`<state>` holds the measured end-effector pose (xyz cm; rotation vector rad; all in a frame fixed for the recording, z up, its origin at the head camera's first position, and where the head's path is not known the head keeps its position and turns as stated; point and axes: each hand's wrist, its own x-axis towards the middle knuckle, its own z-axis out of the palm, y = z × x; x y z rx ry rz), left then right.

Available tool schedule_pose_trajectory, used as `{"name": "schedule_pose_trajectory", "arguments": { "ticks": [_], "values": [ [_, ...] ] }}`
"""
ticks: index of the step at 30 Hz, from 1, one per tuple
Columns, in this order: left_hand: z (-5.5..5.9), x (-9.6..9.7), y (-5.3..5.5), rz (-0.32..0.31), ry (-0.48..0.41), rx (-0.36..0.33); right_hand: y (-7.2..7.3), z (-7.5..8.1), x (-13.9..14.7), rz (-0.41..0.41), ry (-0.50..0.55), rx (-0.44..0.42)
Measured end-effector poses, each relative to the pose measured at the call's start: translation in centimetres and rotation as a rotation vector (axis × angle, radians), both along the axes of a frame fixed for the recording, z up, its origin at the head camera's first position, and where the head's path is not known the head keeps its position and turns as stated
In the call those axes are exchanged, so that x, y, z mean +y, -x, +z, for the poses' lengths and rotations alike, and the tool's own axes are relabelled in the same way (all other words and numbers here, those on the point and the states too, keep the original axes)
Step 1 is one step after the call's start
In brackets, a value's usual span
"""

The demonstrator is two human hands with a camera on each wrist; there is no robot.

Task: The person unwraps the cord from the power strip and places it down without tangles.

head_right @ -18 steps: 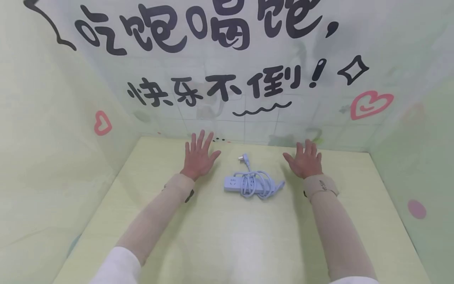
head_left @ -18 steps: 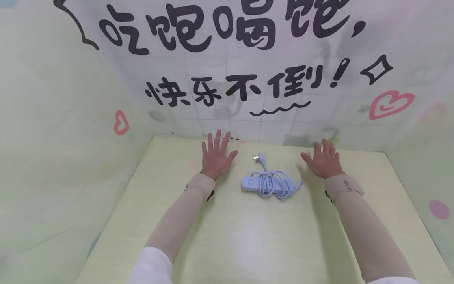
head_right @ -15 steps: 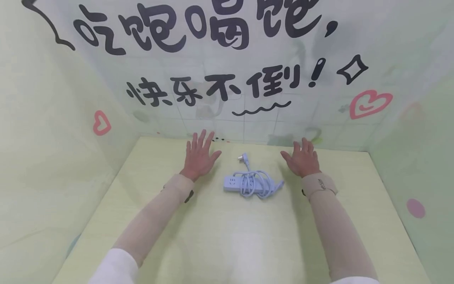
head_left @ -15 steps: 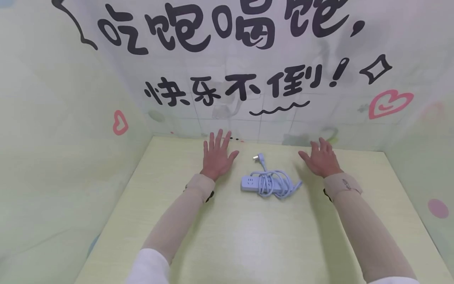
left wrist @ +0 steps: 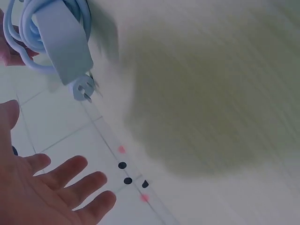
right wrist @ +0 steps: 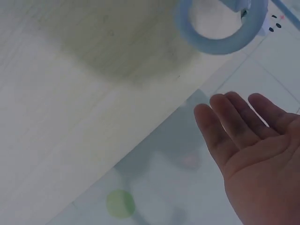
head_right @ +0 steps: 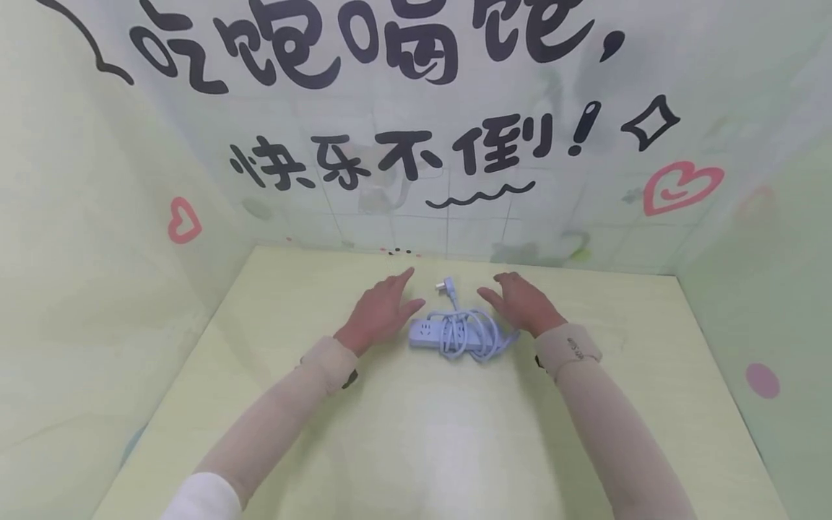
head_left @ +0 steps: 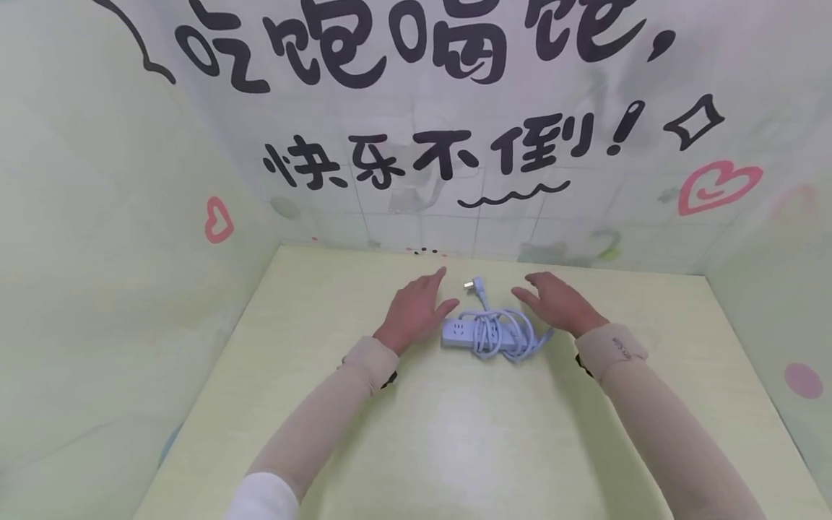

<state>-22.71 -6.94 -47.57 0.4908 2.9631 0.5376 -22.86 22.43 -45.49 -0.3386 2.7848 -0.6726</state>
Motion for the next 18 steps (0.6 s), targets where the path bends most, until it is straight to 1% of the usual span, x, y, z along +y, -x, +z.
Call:
{"name": "schedule_pose_trajectory", "arguments": {
  "ticks": [3,6,9,11,14,18],
  "values": [
    [-0.1,0.3,-1.0,-0.015,-0.019,-0.060,-0.6,-0.1,-0.6,0.059,0.045,-0.039],
    [-0.5,0.3,-1.8,-0.047,-0.045,-0.122,-1.2,-0.4,-1.0,0.111,0.080,-0.093],
    [-0.9,0.3,-2.6,-0.081,-0.072,-0.160,-1.7,-0.9,-1.1,0.146,0.095,-0.126],
    [-1.2,0.3,-2.9,-0.096,-0.082,-0.158,-1.8,-1.2,-1.2,0.152,0.105,-0.143],
    [-1.6,0.3,-3.3,-0.102,-0.070,-0.135,-2.0,-1.5,-1.3,0.149,0.115,-0.177],
    [-2.1,0.4,-3.6,-0.105,-0.047,-0.102,-2.2,-1.8,-1.5,0.144,0.112,-0.209]
  ]
}}
